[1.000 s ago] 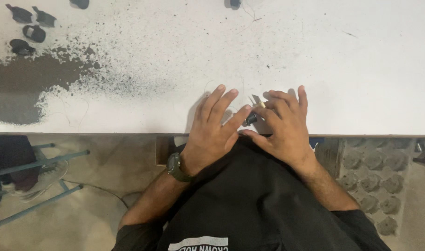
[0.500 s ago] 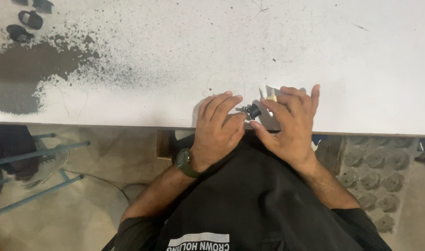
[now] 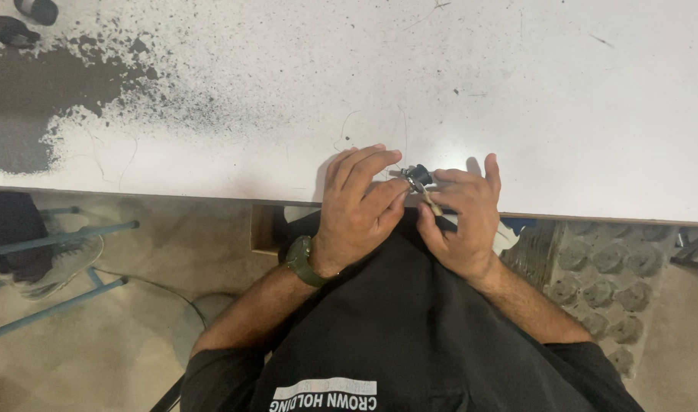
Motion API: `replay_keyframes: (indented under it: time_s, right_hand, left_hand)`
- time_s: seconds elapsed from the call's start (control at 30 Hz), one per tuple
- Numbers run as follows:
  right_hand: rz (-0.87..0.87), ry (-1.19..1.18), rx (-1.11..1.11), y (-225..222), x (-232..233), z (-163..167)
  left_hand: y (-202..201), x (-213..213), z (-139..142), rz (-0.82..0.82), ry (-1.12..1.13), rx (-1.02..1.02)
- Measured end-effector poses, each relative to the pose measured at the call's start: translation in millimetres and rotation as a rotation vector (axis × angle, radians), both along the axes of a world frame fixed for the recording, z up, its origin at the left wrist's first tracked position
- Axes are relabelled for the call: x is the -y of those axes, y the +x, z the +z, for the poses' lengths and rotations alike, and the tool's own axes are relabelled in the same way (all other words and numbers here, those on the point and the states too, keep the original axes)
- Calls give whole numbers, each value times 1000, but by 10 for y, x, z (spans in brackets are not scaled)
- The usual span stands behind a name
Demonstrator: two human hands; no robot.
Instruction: The person sits at a white table assembling small black plastic plug components. They pick up a plug body, use a small blade to trim or open it, insert a metal contact piece, press the parts together by hand, and set the finished plug aside with others on the table.
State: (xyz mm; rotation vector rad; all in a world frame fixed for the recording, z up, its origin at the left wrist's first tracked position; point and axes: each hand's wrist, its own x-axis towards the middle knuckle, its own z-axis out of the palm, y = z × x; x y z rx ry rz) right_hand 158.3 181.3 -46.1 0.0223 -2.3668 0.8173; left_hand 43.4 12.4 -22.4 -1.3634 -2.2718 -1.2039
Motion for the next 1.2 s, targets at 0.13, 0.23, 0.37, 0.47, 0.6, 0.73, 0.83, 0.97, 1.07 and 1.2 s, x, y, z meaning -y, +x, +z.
replay_keyframes:
  time_s: [0.13, 0.23, 0.37, 0.47, 0.6, 0.73, 0.83, 0.97, 1.07, 1.2]
  right_hand:
    - [17, 21, -3, -24, 6, 37]
    - [11, 3, 3, -23, 24, 37]
    - [15, 0, 12, -34, 20, 21]
    - [46, 9, -2, -43, 9, 14]
    - [33, 3, 13, -21, 14, 1]
    - [36, 6, 13, -14, 3, -45]
    - [23, 30, -1, -10, -6, -92]
    - [92, 8, -141, 23, -30, -140]
    - [203, -1, -123, 44, -26, -164]
    - [144, 22, -64, 32, -7, -162]
  left_hand:
    - [5, -8, 9, -27, 9, 19]
    - [-8, 12, 15, -51, -31, -8]
    - [-9, 18, 27, -57, -125, -121]
    - [13, -1, 34, -83, -76, -112]
    - [32, -28, 32, -5, -44, -57]
    - [37, -33, 26, 68, -72, -5]
    - [39, -29, 33, 61, -101, 65]
    - [43, -18, 58, 69, -134, 119]
    - [41, -6, 76, 46, -95, 90]
    - [21, -4, 77, 28, -78, 124]
